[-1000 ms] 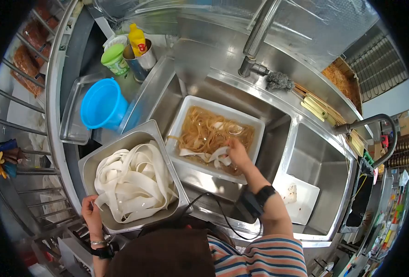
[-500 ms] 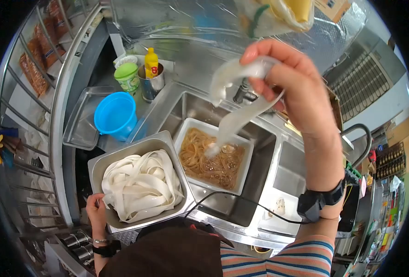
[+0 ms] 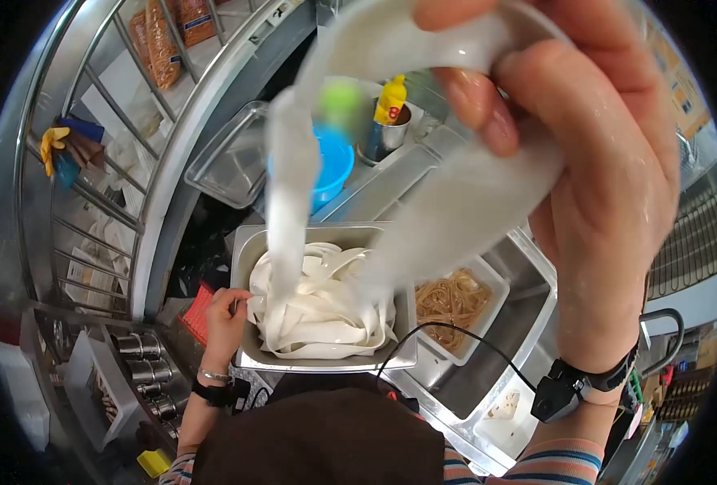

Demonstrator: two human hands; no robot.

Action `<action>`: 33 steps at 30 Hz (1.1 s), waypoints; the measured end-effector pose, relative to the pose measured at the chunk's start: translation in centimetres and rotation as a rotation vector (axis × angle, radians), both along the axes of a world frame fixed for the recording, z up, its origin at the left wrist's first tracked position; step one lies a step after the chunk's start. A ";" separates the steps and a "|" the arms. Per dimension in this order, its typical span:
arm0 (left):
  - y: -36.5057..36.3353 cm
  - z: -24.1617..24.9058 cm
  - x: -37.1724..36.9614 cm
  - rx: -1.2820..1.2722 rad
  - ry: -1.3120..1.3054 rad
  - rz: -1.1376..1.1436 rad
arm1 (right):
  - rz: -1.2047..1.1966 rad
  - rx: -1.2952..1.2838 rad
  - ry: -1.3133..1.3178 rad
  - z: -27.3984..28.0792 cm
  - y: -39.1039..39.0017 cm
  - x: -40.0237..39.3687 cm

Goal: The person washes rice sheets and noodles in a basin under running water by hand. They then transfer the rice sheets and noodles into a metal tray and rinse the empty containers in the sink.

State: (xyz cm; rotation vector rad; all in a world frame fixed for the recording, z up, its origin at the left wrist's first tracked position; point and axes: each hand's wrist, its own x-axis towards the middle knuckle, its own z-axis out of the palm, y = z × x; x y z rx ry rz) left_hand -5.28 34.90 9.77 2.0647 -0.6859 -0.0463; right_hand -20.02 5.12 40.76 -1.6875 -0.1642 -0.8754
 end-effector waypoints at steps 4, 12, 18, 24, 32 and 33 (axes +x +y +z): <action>0.2 -1.0 0.1 -0.059 -0.006 -0.018 | 0.137 -0.207 0.052 -1.0 3.1 2.1; 0.2 -0.4 0.0 -0.015 0.032 0.002 | 0.176 -0.051 0.519 -14.6 2.1 0.0; 0.1 -0.5 0.0 -0.009 0.041 0.012 | -0.018 0.100 0.793 -26.2 0.3 -2.1; 0.1 -0.5 0.1 0.040 0.015 0.001 | -0.171 -0.337 0.601 -24.5 -0.5 -2.5; -0.2 -0.7 0.2 0.103 -0.001 -0.002 | -0.769 0.349 0.892 -42.8 -19.9 -13.2; -0.2 -0.5 0.1 0.124 0.019 0.010 | -0.770 0.360 0.893 -46.9 -20.7 -13.4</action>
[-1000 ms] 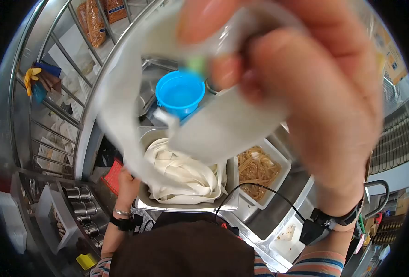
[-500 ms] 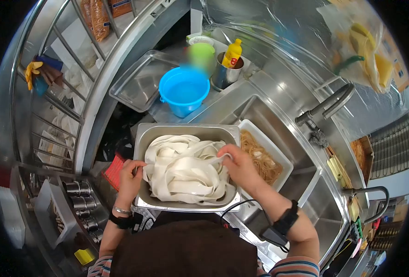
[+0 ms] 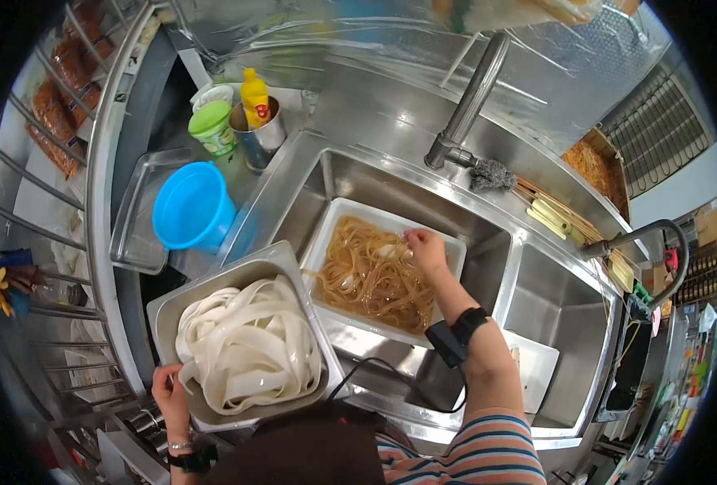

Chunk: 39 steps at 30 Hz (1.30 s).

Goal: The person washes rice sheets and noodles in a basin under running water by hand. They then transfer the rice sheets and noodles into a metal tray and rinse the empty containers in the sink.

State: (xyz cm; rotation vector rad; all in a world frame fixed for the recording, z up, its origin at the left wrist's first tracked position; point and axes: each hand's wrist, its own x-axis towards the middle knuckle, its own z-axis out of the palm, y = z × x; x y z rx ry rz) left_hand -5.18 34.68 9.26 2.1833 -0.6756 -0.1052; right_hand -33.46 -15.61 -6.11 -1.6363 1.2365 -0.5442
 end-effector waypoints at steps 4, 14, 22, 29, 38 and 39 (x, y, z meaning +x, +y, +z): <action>0.2 -0.4 -0.4 0.066 0.014 0.042 | 0.062 -0.089 0.277 -8.3 -0.2 0.6; -0.1 0.3 -0.6 0.095 0.074 0.109 | 0.242 -0.236 0.864 -14.3 0.4 5.5; 0.4 0.4 -0.6 0.165 0.104 0.147 | 0.345 -0.039 0.926 -6.1 1.2 2.3; 0.6 -0.5 -0.1 0.082 0.037 0.071 | 0.426 0.226 0.204 -0.2 2.9 -4.2; 0.1 0.2 -0.3 0.039 0.092 0.063 | 0.507 -0.366 0.803 0.3 8.7 -6.9; 0.2 0.0 -0.2 0.022 0.096 0.058 | 0.506 -0.372 0.805 0.7 8.2 -7.2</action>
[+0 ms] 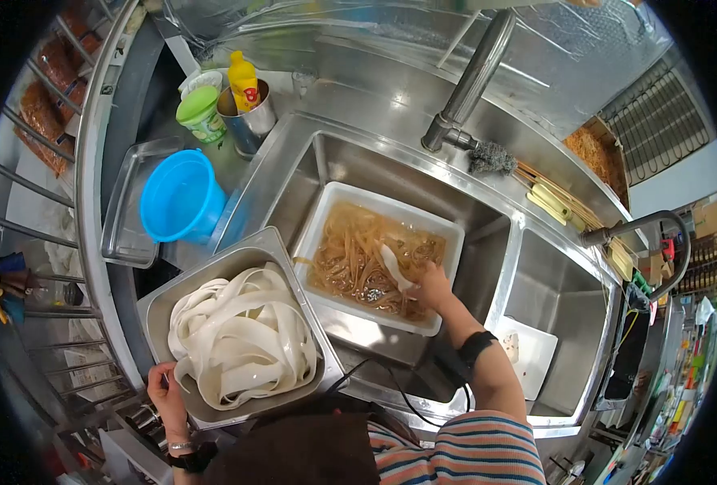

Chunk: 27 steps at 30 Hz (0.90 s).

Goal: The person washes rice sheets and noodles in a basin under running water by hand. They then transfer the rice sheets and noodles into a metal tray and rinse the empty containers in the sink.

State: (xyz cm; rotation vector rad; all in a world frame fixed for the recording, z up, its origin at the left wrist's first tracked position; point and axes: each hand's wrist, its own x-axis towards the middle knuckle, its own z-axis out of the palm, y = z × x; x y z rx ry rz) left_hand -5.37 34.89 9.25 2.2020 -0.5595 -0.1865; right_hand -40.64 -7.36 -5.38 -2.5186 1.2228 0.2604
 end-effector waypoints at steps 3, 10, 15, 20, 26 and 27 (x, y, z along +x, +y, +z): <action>0.0 -0.1 0.0 -0.007 -0.020 -0.012 | -0.388 0.710 -0.557 4.9 -1.8 0.2; 0.7 -1.1 0.4 -0.030 -0.066 -0.041 | -0.411 0.871 -0.759 10.0 -4.2 0.1; 0.3 -0.8 0.3 -0.048 -0.076 -0.059 | -0.297 0.181 0.145 3.2 -0.6 0.1; -0.2 -0.1 -0.1 -0.019 -0.043 -0.018 | -0.254 0.196 0.440 0.0 -0.7 0.1; -0.1 -0.1 0.0 -0.009 -0.042 -0.013 | -0.231 -0.167 -0.197 2.4 -3.3 -2.6; 0.0 -0.2 0.1 -0.011 -0.041 -0.016 | -0.264 -0.084 -0.484 3.5 -3.9 -2.7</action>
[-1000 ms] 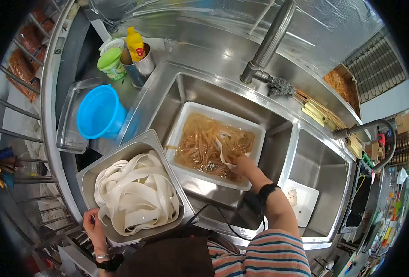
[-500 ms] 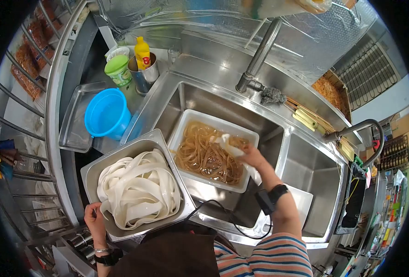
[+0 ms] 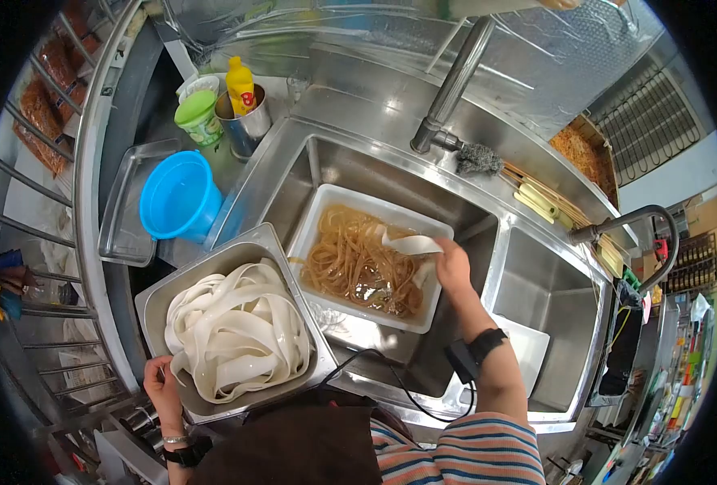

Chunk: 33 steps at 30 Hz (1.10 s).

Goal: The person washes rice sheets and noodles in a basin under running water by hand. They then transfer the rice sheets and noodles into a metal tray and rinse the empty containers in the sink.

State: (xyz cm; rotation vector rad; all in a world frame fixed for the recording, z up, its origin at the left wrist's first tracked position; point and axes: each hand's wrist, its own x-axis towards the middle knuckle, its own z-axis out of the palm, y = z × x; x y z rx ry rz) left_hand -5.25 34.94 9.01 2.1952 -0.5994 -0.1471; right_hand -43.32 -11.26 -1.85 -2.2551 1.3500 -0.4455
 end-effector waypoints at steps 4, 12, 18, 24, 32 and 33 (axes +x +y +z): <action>0.3 -0.8 0.3 -0.063 -0.048 -0.034 | 0.006 0.304 -0.683 13.4 1.3 4.2; 0.7 -0.9 0.4 -0.067 -0.032 -0.042 | 0.013 0.525 -1.333 33.2 2.1 10.0; 0.1 -0.2 0.1 -0.151 -0.059 -0.058 | 0.684 0.574 -1.290 47.1 5.7 12.2; 0.3 -0.1 0.1 -0.166 -0.073 -0.066 | 1.000 0.648 -1.182 55.2 12.4 15.6; 0.4 -0.1 0.0 -0.196 -0.062 -0.037 | 0.932 0.633 -1.158 50.7 17.5 18.9; 0.4 -0.1 0.0 -0.194 -0.066 -0.042 | 0.896 0.630 -1.129 49.0 18.0 19.8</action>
